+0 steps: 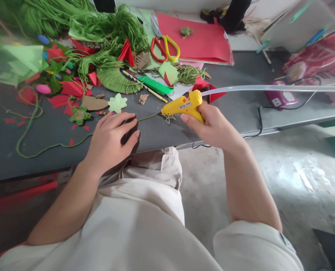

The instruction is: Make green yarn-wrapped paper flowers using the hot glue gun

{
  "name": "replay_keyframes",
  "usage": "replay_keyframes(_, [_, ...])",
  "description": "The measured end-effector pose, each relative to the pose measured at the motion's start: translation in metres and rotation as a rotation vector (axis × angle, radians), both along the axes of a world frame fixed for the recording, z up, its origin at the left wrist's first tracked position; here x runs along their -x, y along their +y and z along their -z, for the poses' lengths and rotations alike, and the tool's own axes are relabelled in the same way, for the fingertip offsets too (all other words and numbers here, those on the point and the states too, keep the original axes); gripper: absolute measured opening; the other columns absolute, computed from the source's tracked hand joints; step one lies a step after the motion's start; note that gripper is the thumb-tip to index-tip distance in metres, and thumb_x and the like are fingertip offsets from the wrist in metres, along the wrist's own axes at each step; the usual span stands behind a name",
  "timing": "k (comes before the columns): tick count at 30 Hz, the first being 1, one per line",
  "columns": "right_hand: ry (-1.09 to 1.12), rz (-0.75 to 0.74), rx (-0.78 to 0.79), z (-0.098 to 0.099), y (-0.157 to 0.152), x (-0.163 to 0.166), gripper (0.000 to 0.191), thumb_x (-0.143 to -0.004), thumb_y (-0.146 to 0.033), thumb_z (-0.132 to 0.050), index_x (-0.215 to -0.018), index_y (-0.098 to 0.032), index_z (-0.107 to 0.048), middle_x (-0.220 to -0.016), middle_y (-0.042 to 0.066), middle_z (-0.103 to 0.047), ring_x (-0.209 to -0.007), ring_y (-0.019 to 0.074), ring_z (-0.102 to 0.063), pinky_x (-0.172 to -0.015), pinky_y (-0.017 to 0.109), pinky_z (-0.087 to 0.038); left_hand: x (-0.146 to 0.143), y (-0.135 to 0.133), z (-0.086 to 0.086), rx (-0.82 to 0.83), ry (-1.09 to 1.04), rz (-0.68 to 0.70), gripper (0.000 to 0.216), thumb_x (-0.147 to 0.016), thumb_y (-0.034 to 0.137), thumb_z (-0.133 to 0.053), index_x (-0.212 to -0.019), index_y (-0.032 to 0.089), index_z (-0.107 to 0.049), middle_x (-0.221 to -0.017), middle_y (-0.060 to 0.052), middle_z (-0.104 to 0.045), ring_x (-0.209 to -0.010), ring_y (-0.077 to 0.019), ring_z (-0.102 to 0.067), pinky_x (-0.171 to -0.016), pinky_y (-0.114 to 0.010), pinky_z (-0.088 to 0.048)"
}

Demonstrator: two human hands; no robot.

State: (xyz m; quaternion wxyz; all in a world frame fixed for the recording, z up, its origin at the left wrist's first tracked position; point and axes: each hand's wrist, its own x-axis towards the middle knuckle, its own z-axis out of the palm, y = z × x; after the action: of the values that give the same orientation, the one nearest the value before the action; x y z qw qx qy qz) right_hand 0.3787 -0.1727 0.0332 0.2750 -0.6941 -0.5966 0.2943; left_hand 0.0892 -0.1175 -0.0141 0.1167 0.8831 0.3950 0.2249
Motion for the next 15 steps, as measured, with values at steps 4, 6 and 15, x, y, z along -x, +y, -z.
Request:
replay_keyframes(4, [-0.013,0.027,0.013,-0.0003,-0.0004,-0.0008,0.038,-0.093,-0.053,-0.065,-0.077,-0.022,-0.048,-0.065,-0.002,-0.046,-0.052,0.0091,-0.037,-0.046,0.029,-0.03,0.0,-0.0002,0.0009,-0.003,0.007,0.002,0.033,-0.102,0.029,-0.052,-0.122,0.019,-0.076,-0.14,-0.009,-0.07,-0.131,-0.0301,-0.063,-0.125,-0.051,-0.036])
replay_keyframes(6, [-0.015,0.035,0.015,0.0001,-0.0003,-0.0008,0.038,-0.092,-0.053,-0.065,-0.077,-0.023,-0.048,-0.063,-0.003,-0.046,-0.052,0.0092,-0.036,-0.045,0.028,-0.029,-0.0001,-0.0003,0.0008,-0.002,0.01,-0.003,0.033,-0.102,0.029,-0.052,-0.122,0.018,-0.076,-0.14,-0.009,-0.07,-0.131,-0.0302,-0.063,-0.125,-0.051,-0.036])
replay_keyframes(15, [-0.034,0.045,0.019,-0.0003,-0.0007,-0.0013,0.038,-0.091,-0.051,-0.064,-0.075,-0.023,-0.045,-0.062,-0.003,-0.044,-0.05,0.0085,-0.036,-0.045,0.028,-0.029,-0.0003,-0.0001,-0.0011,0.007,0.006,-0.007,0.033,-0.102,0.029,-0.053,-0.121,0.019,-0.077,-0.139,-0.01,-0.071,-0.131,-0.0311,-0.064,-0.124,-0.053,-0.038])
